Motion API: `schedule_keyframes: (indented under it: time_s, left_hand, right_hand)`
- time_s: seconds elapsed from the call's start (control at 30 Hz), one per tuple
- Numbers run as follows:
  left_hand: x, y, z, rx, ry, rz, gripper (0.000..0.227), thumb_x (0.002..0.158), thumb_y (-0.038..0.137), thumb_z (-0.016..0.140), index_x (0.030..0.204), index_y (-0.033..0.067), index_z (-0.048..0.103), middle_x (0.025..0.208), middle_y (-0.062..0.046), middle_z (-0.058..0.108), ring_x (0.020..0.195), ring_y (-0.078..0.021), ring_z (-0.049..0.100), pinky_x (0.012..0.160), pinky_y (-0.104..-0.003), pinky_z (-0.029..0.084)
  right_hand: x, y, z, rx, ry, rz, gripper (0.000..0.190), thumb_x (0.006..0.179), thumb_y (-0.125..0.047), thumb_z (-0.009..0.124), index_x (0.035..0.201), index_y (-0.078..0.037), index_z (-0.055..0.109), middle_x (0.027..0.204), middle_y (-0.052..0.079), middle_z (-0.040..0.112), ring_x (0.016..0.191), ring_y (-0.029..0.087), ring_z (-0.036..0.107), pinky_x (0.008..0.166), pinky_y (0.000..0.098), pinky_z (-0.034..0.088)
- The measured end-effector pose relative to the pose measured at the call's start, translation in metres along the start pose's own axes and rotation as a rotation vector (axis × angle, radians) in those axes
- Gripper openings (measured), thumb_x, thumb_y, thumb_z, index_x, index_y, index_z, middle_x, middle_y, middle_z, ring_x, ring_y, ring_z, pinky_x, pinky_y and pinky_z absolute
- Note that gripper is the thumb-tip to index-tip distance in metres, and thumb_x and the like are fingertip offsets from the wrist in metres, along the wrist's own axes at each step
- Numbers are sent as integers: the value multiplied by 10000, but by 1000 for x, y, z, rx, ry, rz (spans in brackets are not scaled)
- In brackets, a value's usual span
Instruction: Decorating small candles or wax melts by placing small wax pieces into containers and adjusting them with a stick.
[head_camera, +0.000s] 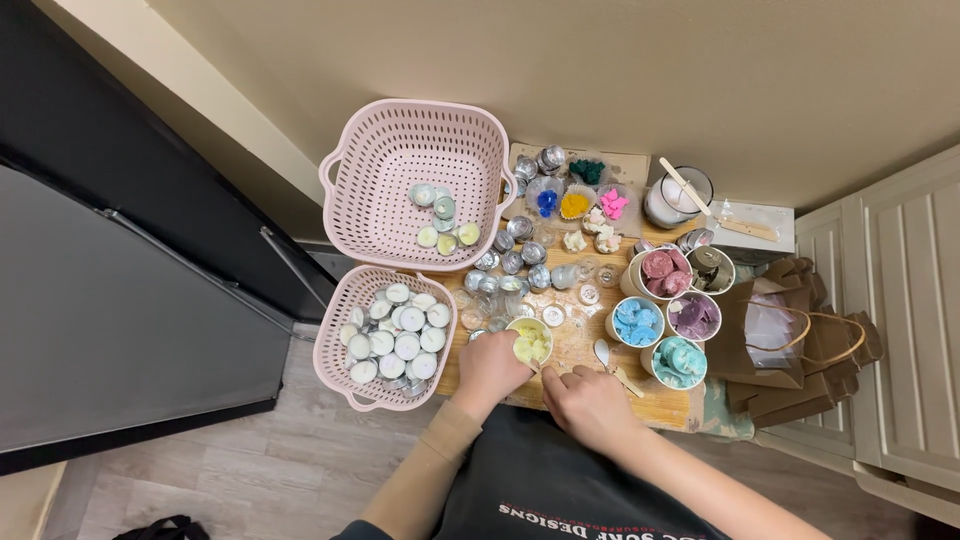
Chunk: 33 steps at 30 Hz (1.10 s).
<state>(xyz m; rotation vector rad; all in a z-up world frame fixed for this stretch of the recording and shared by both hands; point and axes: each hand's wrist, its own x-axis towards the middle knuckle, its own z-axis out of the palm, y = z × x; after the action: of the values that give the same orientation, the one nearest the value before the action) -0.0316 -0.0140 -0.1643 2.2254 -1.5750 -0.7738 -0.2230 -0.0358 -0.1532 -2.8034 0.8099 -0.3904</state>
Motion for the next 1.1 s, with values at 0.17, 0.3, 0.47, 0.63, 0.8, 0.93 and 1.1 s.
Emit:
schedule_keyframes:
  time_s: [0.17,0.3,0.47,0.63,0.8,0.93,1.1]
  left_hand:
    - [12,-35,8,-249,-194,243,420,695,256,816,1057,64,724,865,-161,758,771,-309,725,681,-434,574]
    - [20,-47,8,-626,-447,153,468,814,184,727,1255,55,639,885,-135,753,666,-196,654,608,-344,541]
    - [24,-62,3,-1062,-850,-49,494,1026,229,552,1493,101,453,928,-49,723,606,-99,664,547,-230,513]
    - [19,-66,11,-1079,-792,-49,561,1033,269,569,1517,61,377,916,-90,750,590,-112,670,543,-232,504]
    - [10,-59,18,-1079,-681,-24,558,1031,257,631,1481,-35,475,911,-106,773,579,-96,653,544,-216,480]
    - [0,-48,26,-1068,-489,-112,616,951,230,726,1439,-84,518,868,-106,775,543,-80,633,502,-216,476]
    - [-3,-37,29,-1100,-342,-193,623,904,217,762,1405,-78,538,834,-99,765,505,-76,615,465,-213,457]
  right_hand:
    - [2,17,7,155,-54,101,175,811,-231,732,915,-93,761,548,105,626,512,302,650,437,451,484]
    - [0,27,6,279,-8,153,153,823,-203,707,913,-94,767,594,116,652,544,308,665,503,449,503]
    - [2,31,2,358,-11,253,192,805,-208,718,944,-109,806,596,118,670,534,311,665,495,444,504]
    - [2,36,-3,381,62,152,172,822,-197,714,939,-96,789,607,94,672,534,282,662,484,416,500]
    - [4,30,-8,358,14,87,149,815,-174,723,923,-90,782,534,83,618,507,267,642,464,422,481]
    - [-1,24,2,268,63,67,156,813,-175,726,928,-78,765,565,63,636,534,259,649,455,422,479]
    - [-5,16,14,271,151,127,169,818,-161,711,959,-84,762,608,46,670,539,236,651,456,401,484]
